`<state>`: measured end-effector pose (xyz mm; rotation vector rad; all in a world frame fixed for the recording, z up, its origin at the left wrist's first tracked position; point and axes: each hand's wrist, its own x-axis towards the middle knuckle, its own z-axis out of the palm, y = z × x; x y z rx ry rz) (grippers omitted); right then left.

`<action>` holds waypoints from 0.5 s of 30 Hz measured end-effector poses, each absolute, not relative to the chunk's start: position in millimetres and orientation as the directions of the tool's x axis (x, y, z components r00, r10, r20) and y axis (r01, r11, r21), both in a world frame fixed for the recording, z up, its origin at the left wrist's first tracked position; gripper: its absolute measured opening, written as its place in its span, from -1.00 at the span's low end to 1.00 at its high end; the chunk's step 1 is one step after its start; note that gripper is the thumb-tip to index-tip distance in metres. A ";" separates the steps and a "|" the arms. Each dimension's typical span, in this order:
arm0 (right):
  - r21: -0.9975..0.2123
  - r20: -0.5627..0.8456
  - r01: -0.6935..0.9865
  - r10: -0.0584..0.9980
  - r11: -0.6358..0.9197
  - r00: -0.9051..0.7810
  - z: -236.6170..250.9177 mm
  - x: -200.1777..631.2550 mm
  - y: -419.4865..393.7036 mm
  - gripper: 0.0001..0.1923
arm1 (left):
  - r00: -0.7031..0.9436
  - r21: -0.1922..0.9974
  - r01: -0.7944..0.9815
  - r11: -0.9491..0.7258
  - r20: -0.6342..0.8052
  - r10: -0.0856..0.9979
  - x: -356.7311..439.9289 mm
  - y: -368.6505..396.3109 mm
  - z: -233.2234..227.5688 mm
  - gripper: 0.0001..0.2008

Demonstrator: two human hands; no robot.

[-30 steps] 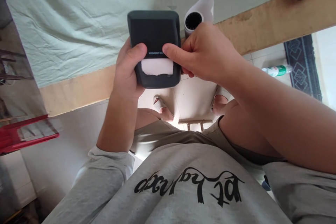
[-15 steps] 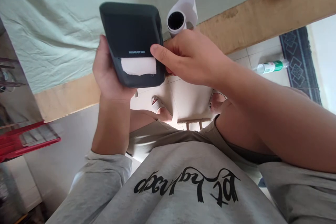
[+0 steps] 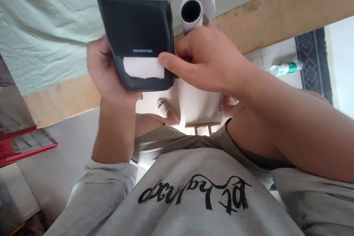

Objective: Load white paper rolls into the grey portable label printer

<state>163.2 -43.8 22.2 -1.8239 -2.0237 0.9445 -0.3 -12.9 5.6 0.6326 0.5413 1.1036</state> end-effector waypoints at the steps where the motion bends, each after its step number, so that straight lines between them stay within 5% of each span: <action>1: -0.610 -0.222 0.792 0.958 0.008 -0.181 21.8 163.0 -43.5 -0.44 | 0.354 0.712 -0.635 0.301 -0.078 0.932 -0.3 -12.1 5.3 -0.67; 10: -0.551 -0.143 0.834 0.985 0.004 -0.100 25.5 156.2 -47.3 -0.46 | 0.355 0.744 -0.597 0.300 -0.090 0.930 -2.2 -10.1 1.5 -0.71; 15: -0.511 0.055 0.859 0.998 0.015 0.016 41.5 156.0 -47.6 -0.42 | 0.427 0.875 -0.347 0.338 -0.174 0.887 -6.8 -7.6 2.3 -0.62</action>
